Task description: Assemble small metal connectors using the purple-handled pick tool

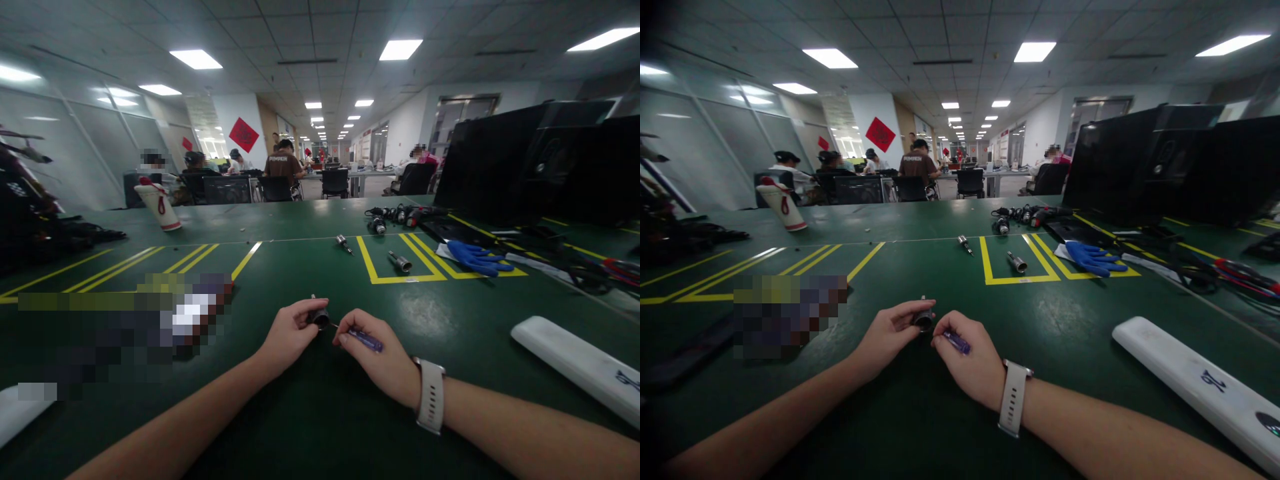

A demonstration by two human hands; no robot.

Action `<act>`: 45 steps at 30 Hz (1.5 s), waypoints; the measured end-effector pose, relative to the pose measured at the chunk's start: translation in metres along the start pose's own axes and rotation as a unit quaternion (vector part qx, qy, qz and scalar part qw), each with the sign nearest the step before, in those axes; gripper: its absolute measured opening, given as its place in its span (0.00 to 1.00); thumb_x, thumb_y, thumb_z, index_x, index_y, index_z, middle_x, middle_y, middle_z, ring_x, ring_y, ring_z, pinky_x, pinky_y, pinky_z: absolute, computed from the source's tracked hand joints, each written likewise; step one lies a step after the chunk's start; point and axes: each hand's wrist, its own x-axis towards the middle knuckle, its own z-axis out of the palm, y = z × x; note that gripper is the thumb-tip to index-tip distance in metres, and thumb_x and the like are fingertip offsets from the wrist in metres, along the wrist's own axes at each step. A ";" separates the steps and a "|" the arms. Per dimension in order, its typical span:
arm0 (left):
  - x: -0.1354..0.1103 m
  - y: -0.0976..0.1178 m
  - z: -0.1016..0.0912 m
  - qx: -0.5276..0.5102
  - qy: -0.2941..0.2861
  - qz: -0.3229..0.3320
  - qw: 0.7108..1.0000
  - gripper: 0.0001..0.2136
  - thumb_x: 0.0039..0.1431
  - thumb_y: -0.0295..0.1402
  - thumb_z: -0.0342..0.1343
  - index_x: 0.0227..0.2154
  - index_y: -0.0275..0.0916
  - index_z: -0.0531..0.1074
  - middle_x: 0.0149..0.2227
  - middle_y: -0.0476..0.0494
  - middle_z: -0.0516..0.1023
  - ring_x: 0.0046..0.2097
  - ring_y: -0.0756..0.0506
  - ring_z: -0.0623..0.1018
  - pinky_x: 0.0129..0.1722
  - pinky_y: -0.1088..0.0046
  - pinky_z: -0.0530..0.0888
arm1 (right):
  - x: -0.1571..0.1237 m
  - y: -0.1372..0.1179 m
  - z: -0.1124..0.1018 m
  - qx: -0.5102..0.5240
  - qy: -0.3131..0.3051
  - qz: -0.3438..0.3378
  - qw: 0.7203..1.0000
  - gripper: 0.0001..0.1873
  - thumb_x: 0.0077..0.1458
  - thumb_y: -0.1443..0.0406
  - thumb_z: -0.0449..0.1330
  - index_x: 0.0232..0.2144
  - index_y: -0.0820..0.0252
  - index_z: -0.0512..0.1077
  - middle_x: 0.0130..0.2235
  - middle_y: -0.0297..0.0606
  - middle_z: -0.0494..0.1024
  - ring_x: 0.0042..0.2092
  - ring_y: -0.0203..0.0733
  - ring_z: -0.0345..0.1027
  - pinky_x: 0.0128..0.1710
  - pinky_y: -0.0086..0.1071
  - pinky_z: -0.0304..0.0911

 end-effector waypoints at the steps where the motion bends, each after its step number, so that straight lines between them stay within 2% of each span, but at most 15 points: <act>1: -0.001 0.001 0.000 -0.005 0.004 -0.012 1.000 0.20 0.41 0.19 0.53 0.41 0.37 0.74 0.45 0.42 0.77 0.46 0.43 0.76 0.51 0.61 0.69 | 0.000 0.000 0.000 0.003 0.002 0.001 1.000 0.04 0.53 0.69 0.54 0.29 0.60 0.68 0.30 0.33 0.73 0.32 0.36 0.66 0.32 0.31 0.61; 7: -0.005 0.006 0.002 -0.021 0.037 -0.051 0.998 0.19 0.43 0.24 0.57 0.43 0.37 0.73 0.38 0.44 0.80 0.42 0.43 0.78 0.45 0.64 0.73 | -0.001 -0.001 0.000 0.043 0.004 -0.008 0.999 0.04 0.52 0.70 0.54 0.28 0.60 0.68 0.29 0.34 0.74 0.31 0.36 0.67 0.32 0.30 0.62; 12: -0.005 0.007 0.003 -0.019 0.069 -0.049 0.996 0.19 0.42 0.24 0.59 0.41 0.36 0.74 0.40 0.42 0.80 0.43 0.42 0.78 0.46 0.63 0.72 | -0.002 -0.001 -0.001 0.030 0.004 -0.010 1.000 0.05 0.52 0.71 0.53 0.28 0.61 0.68 0.29 0.34 0.74 0.32 0.36 0.67 0.32 0.31 0.62; 17: -0.006 0.006 0.004 -0.003 0.073 -0.045 0.996 0.18 0.42 0.24 0.58 0.41 0.35 0.74 0.41 0.41 0.79 0.44 0.42 0.77 0.48 0.62 0.72 | -0.002 -0.002 0.000 0.005 0.001 -0.021 1.000 0.04 0.53 0.71 0.53 0.28 0.60 0.68 0.29 0.34 0.74 0.32 0.36 0.67 0.32 0.30 0.61; 24: -0.006 -0.007 0.003 0.060 0.070 0.025 0.995 0.18 0.43 0.23 0.55 0.41 0.38 0.74 0.47 0.42 0.75 0.48 0.43 0.75 0.50 0.63 0.70 | -0.009 0.002 0.004 -0.088 0.003 -0.074 0.993 0.05 0.53 0.72 0.53 0.30 0.59 0.67 0.30 0.32 0.72 0.32 0.35 0.66 0.33 0.29 0.59; 27: -0.005 -0.006 0.005 0.064 0.075 0.039 0.994 0.17 0.42 0.23 0.55 0.38 0.39 0.74 0.47 0.43 0.73 0.49 0.43 0.74 0.49 0.64 0.71 | -0.009 0.003 0.005 -0.114 0.002 -0.088 0.990 0.05 0.53 0.72 0.53 0.30 0.59 0.67 0.30 0.32 0.72 0.33 0.35 0.65 0.33 0.29 0.58; 31: -0.006 0.003 0.007 0.025 0.080 0.019 0.996 0.14 0.41 0.24 0.56 0.36 0.38 0.74 0.45 0.44 0.72 0.44 0.44 0.76 0.45 0.66 0.73 | -0.008 0.003 0.004 -0.111 0.012 -0.101 0.989 0.05 0.53 0.72 0.53 0.31 0.59 0.67 0.30 0.33 0.72 0.33 0.35 0.66 0.34 0.29 0.58; 35: -0.008 0.009 0.009 -0.018 0.063 -0.040 0.997 0.18 0.42 0.25 0.57 0.40 0.37 0.70 0.37 0.45 0.76 0.39 0.44 0.78 0.41 0.65 0.74 | -0.008 0.002 0.003 -0.092 0.013 -0.114 0.989 0.06 0.53 0.72 0.53 0.31 0.59 0.68 0.31 0.33 0.72 0.33 0.35 0.66 0.34 0.28 0.59; 37: -0.008 0.010 0.010 -0.035 0.063 -0.054 0.996 0.17 0.43 0.25 0.57 0.39 0.37 0.69 0.34 0.46 0.77 0.37 0.45 0.78 0.39 0.67 0.74 | -0.008 0.002 0.003 -0.089 0.010 -0.111 0.990 0.06 0.53 0.72 0.53 0.31 0.59 0.68 0.30 0.33 0.72 0.33 0.35 0.66 0.34 0.28 0.59; 45: -0.009 0.015 0.013 -0.056 0.102 -0.060 0.991 0.11 0.41 0.23 0.57 0.32 0.35 0.70 0.40 0.44 0.78 0.41 0.46 0.78 0.43 0.68 0.73 | -0.005 0.003 0.003 -0.081 -0.002 -0.101 0.992 0.04 0.54 0.71 0.54 0.32 0.59 0.68 0.31 0.33 0.72 0.33 0.35 0.66 0.33 0.28 0.59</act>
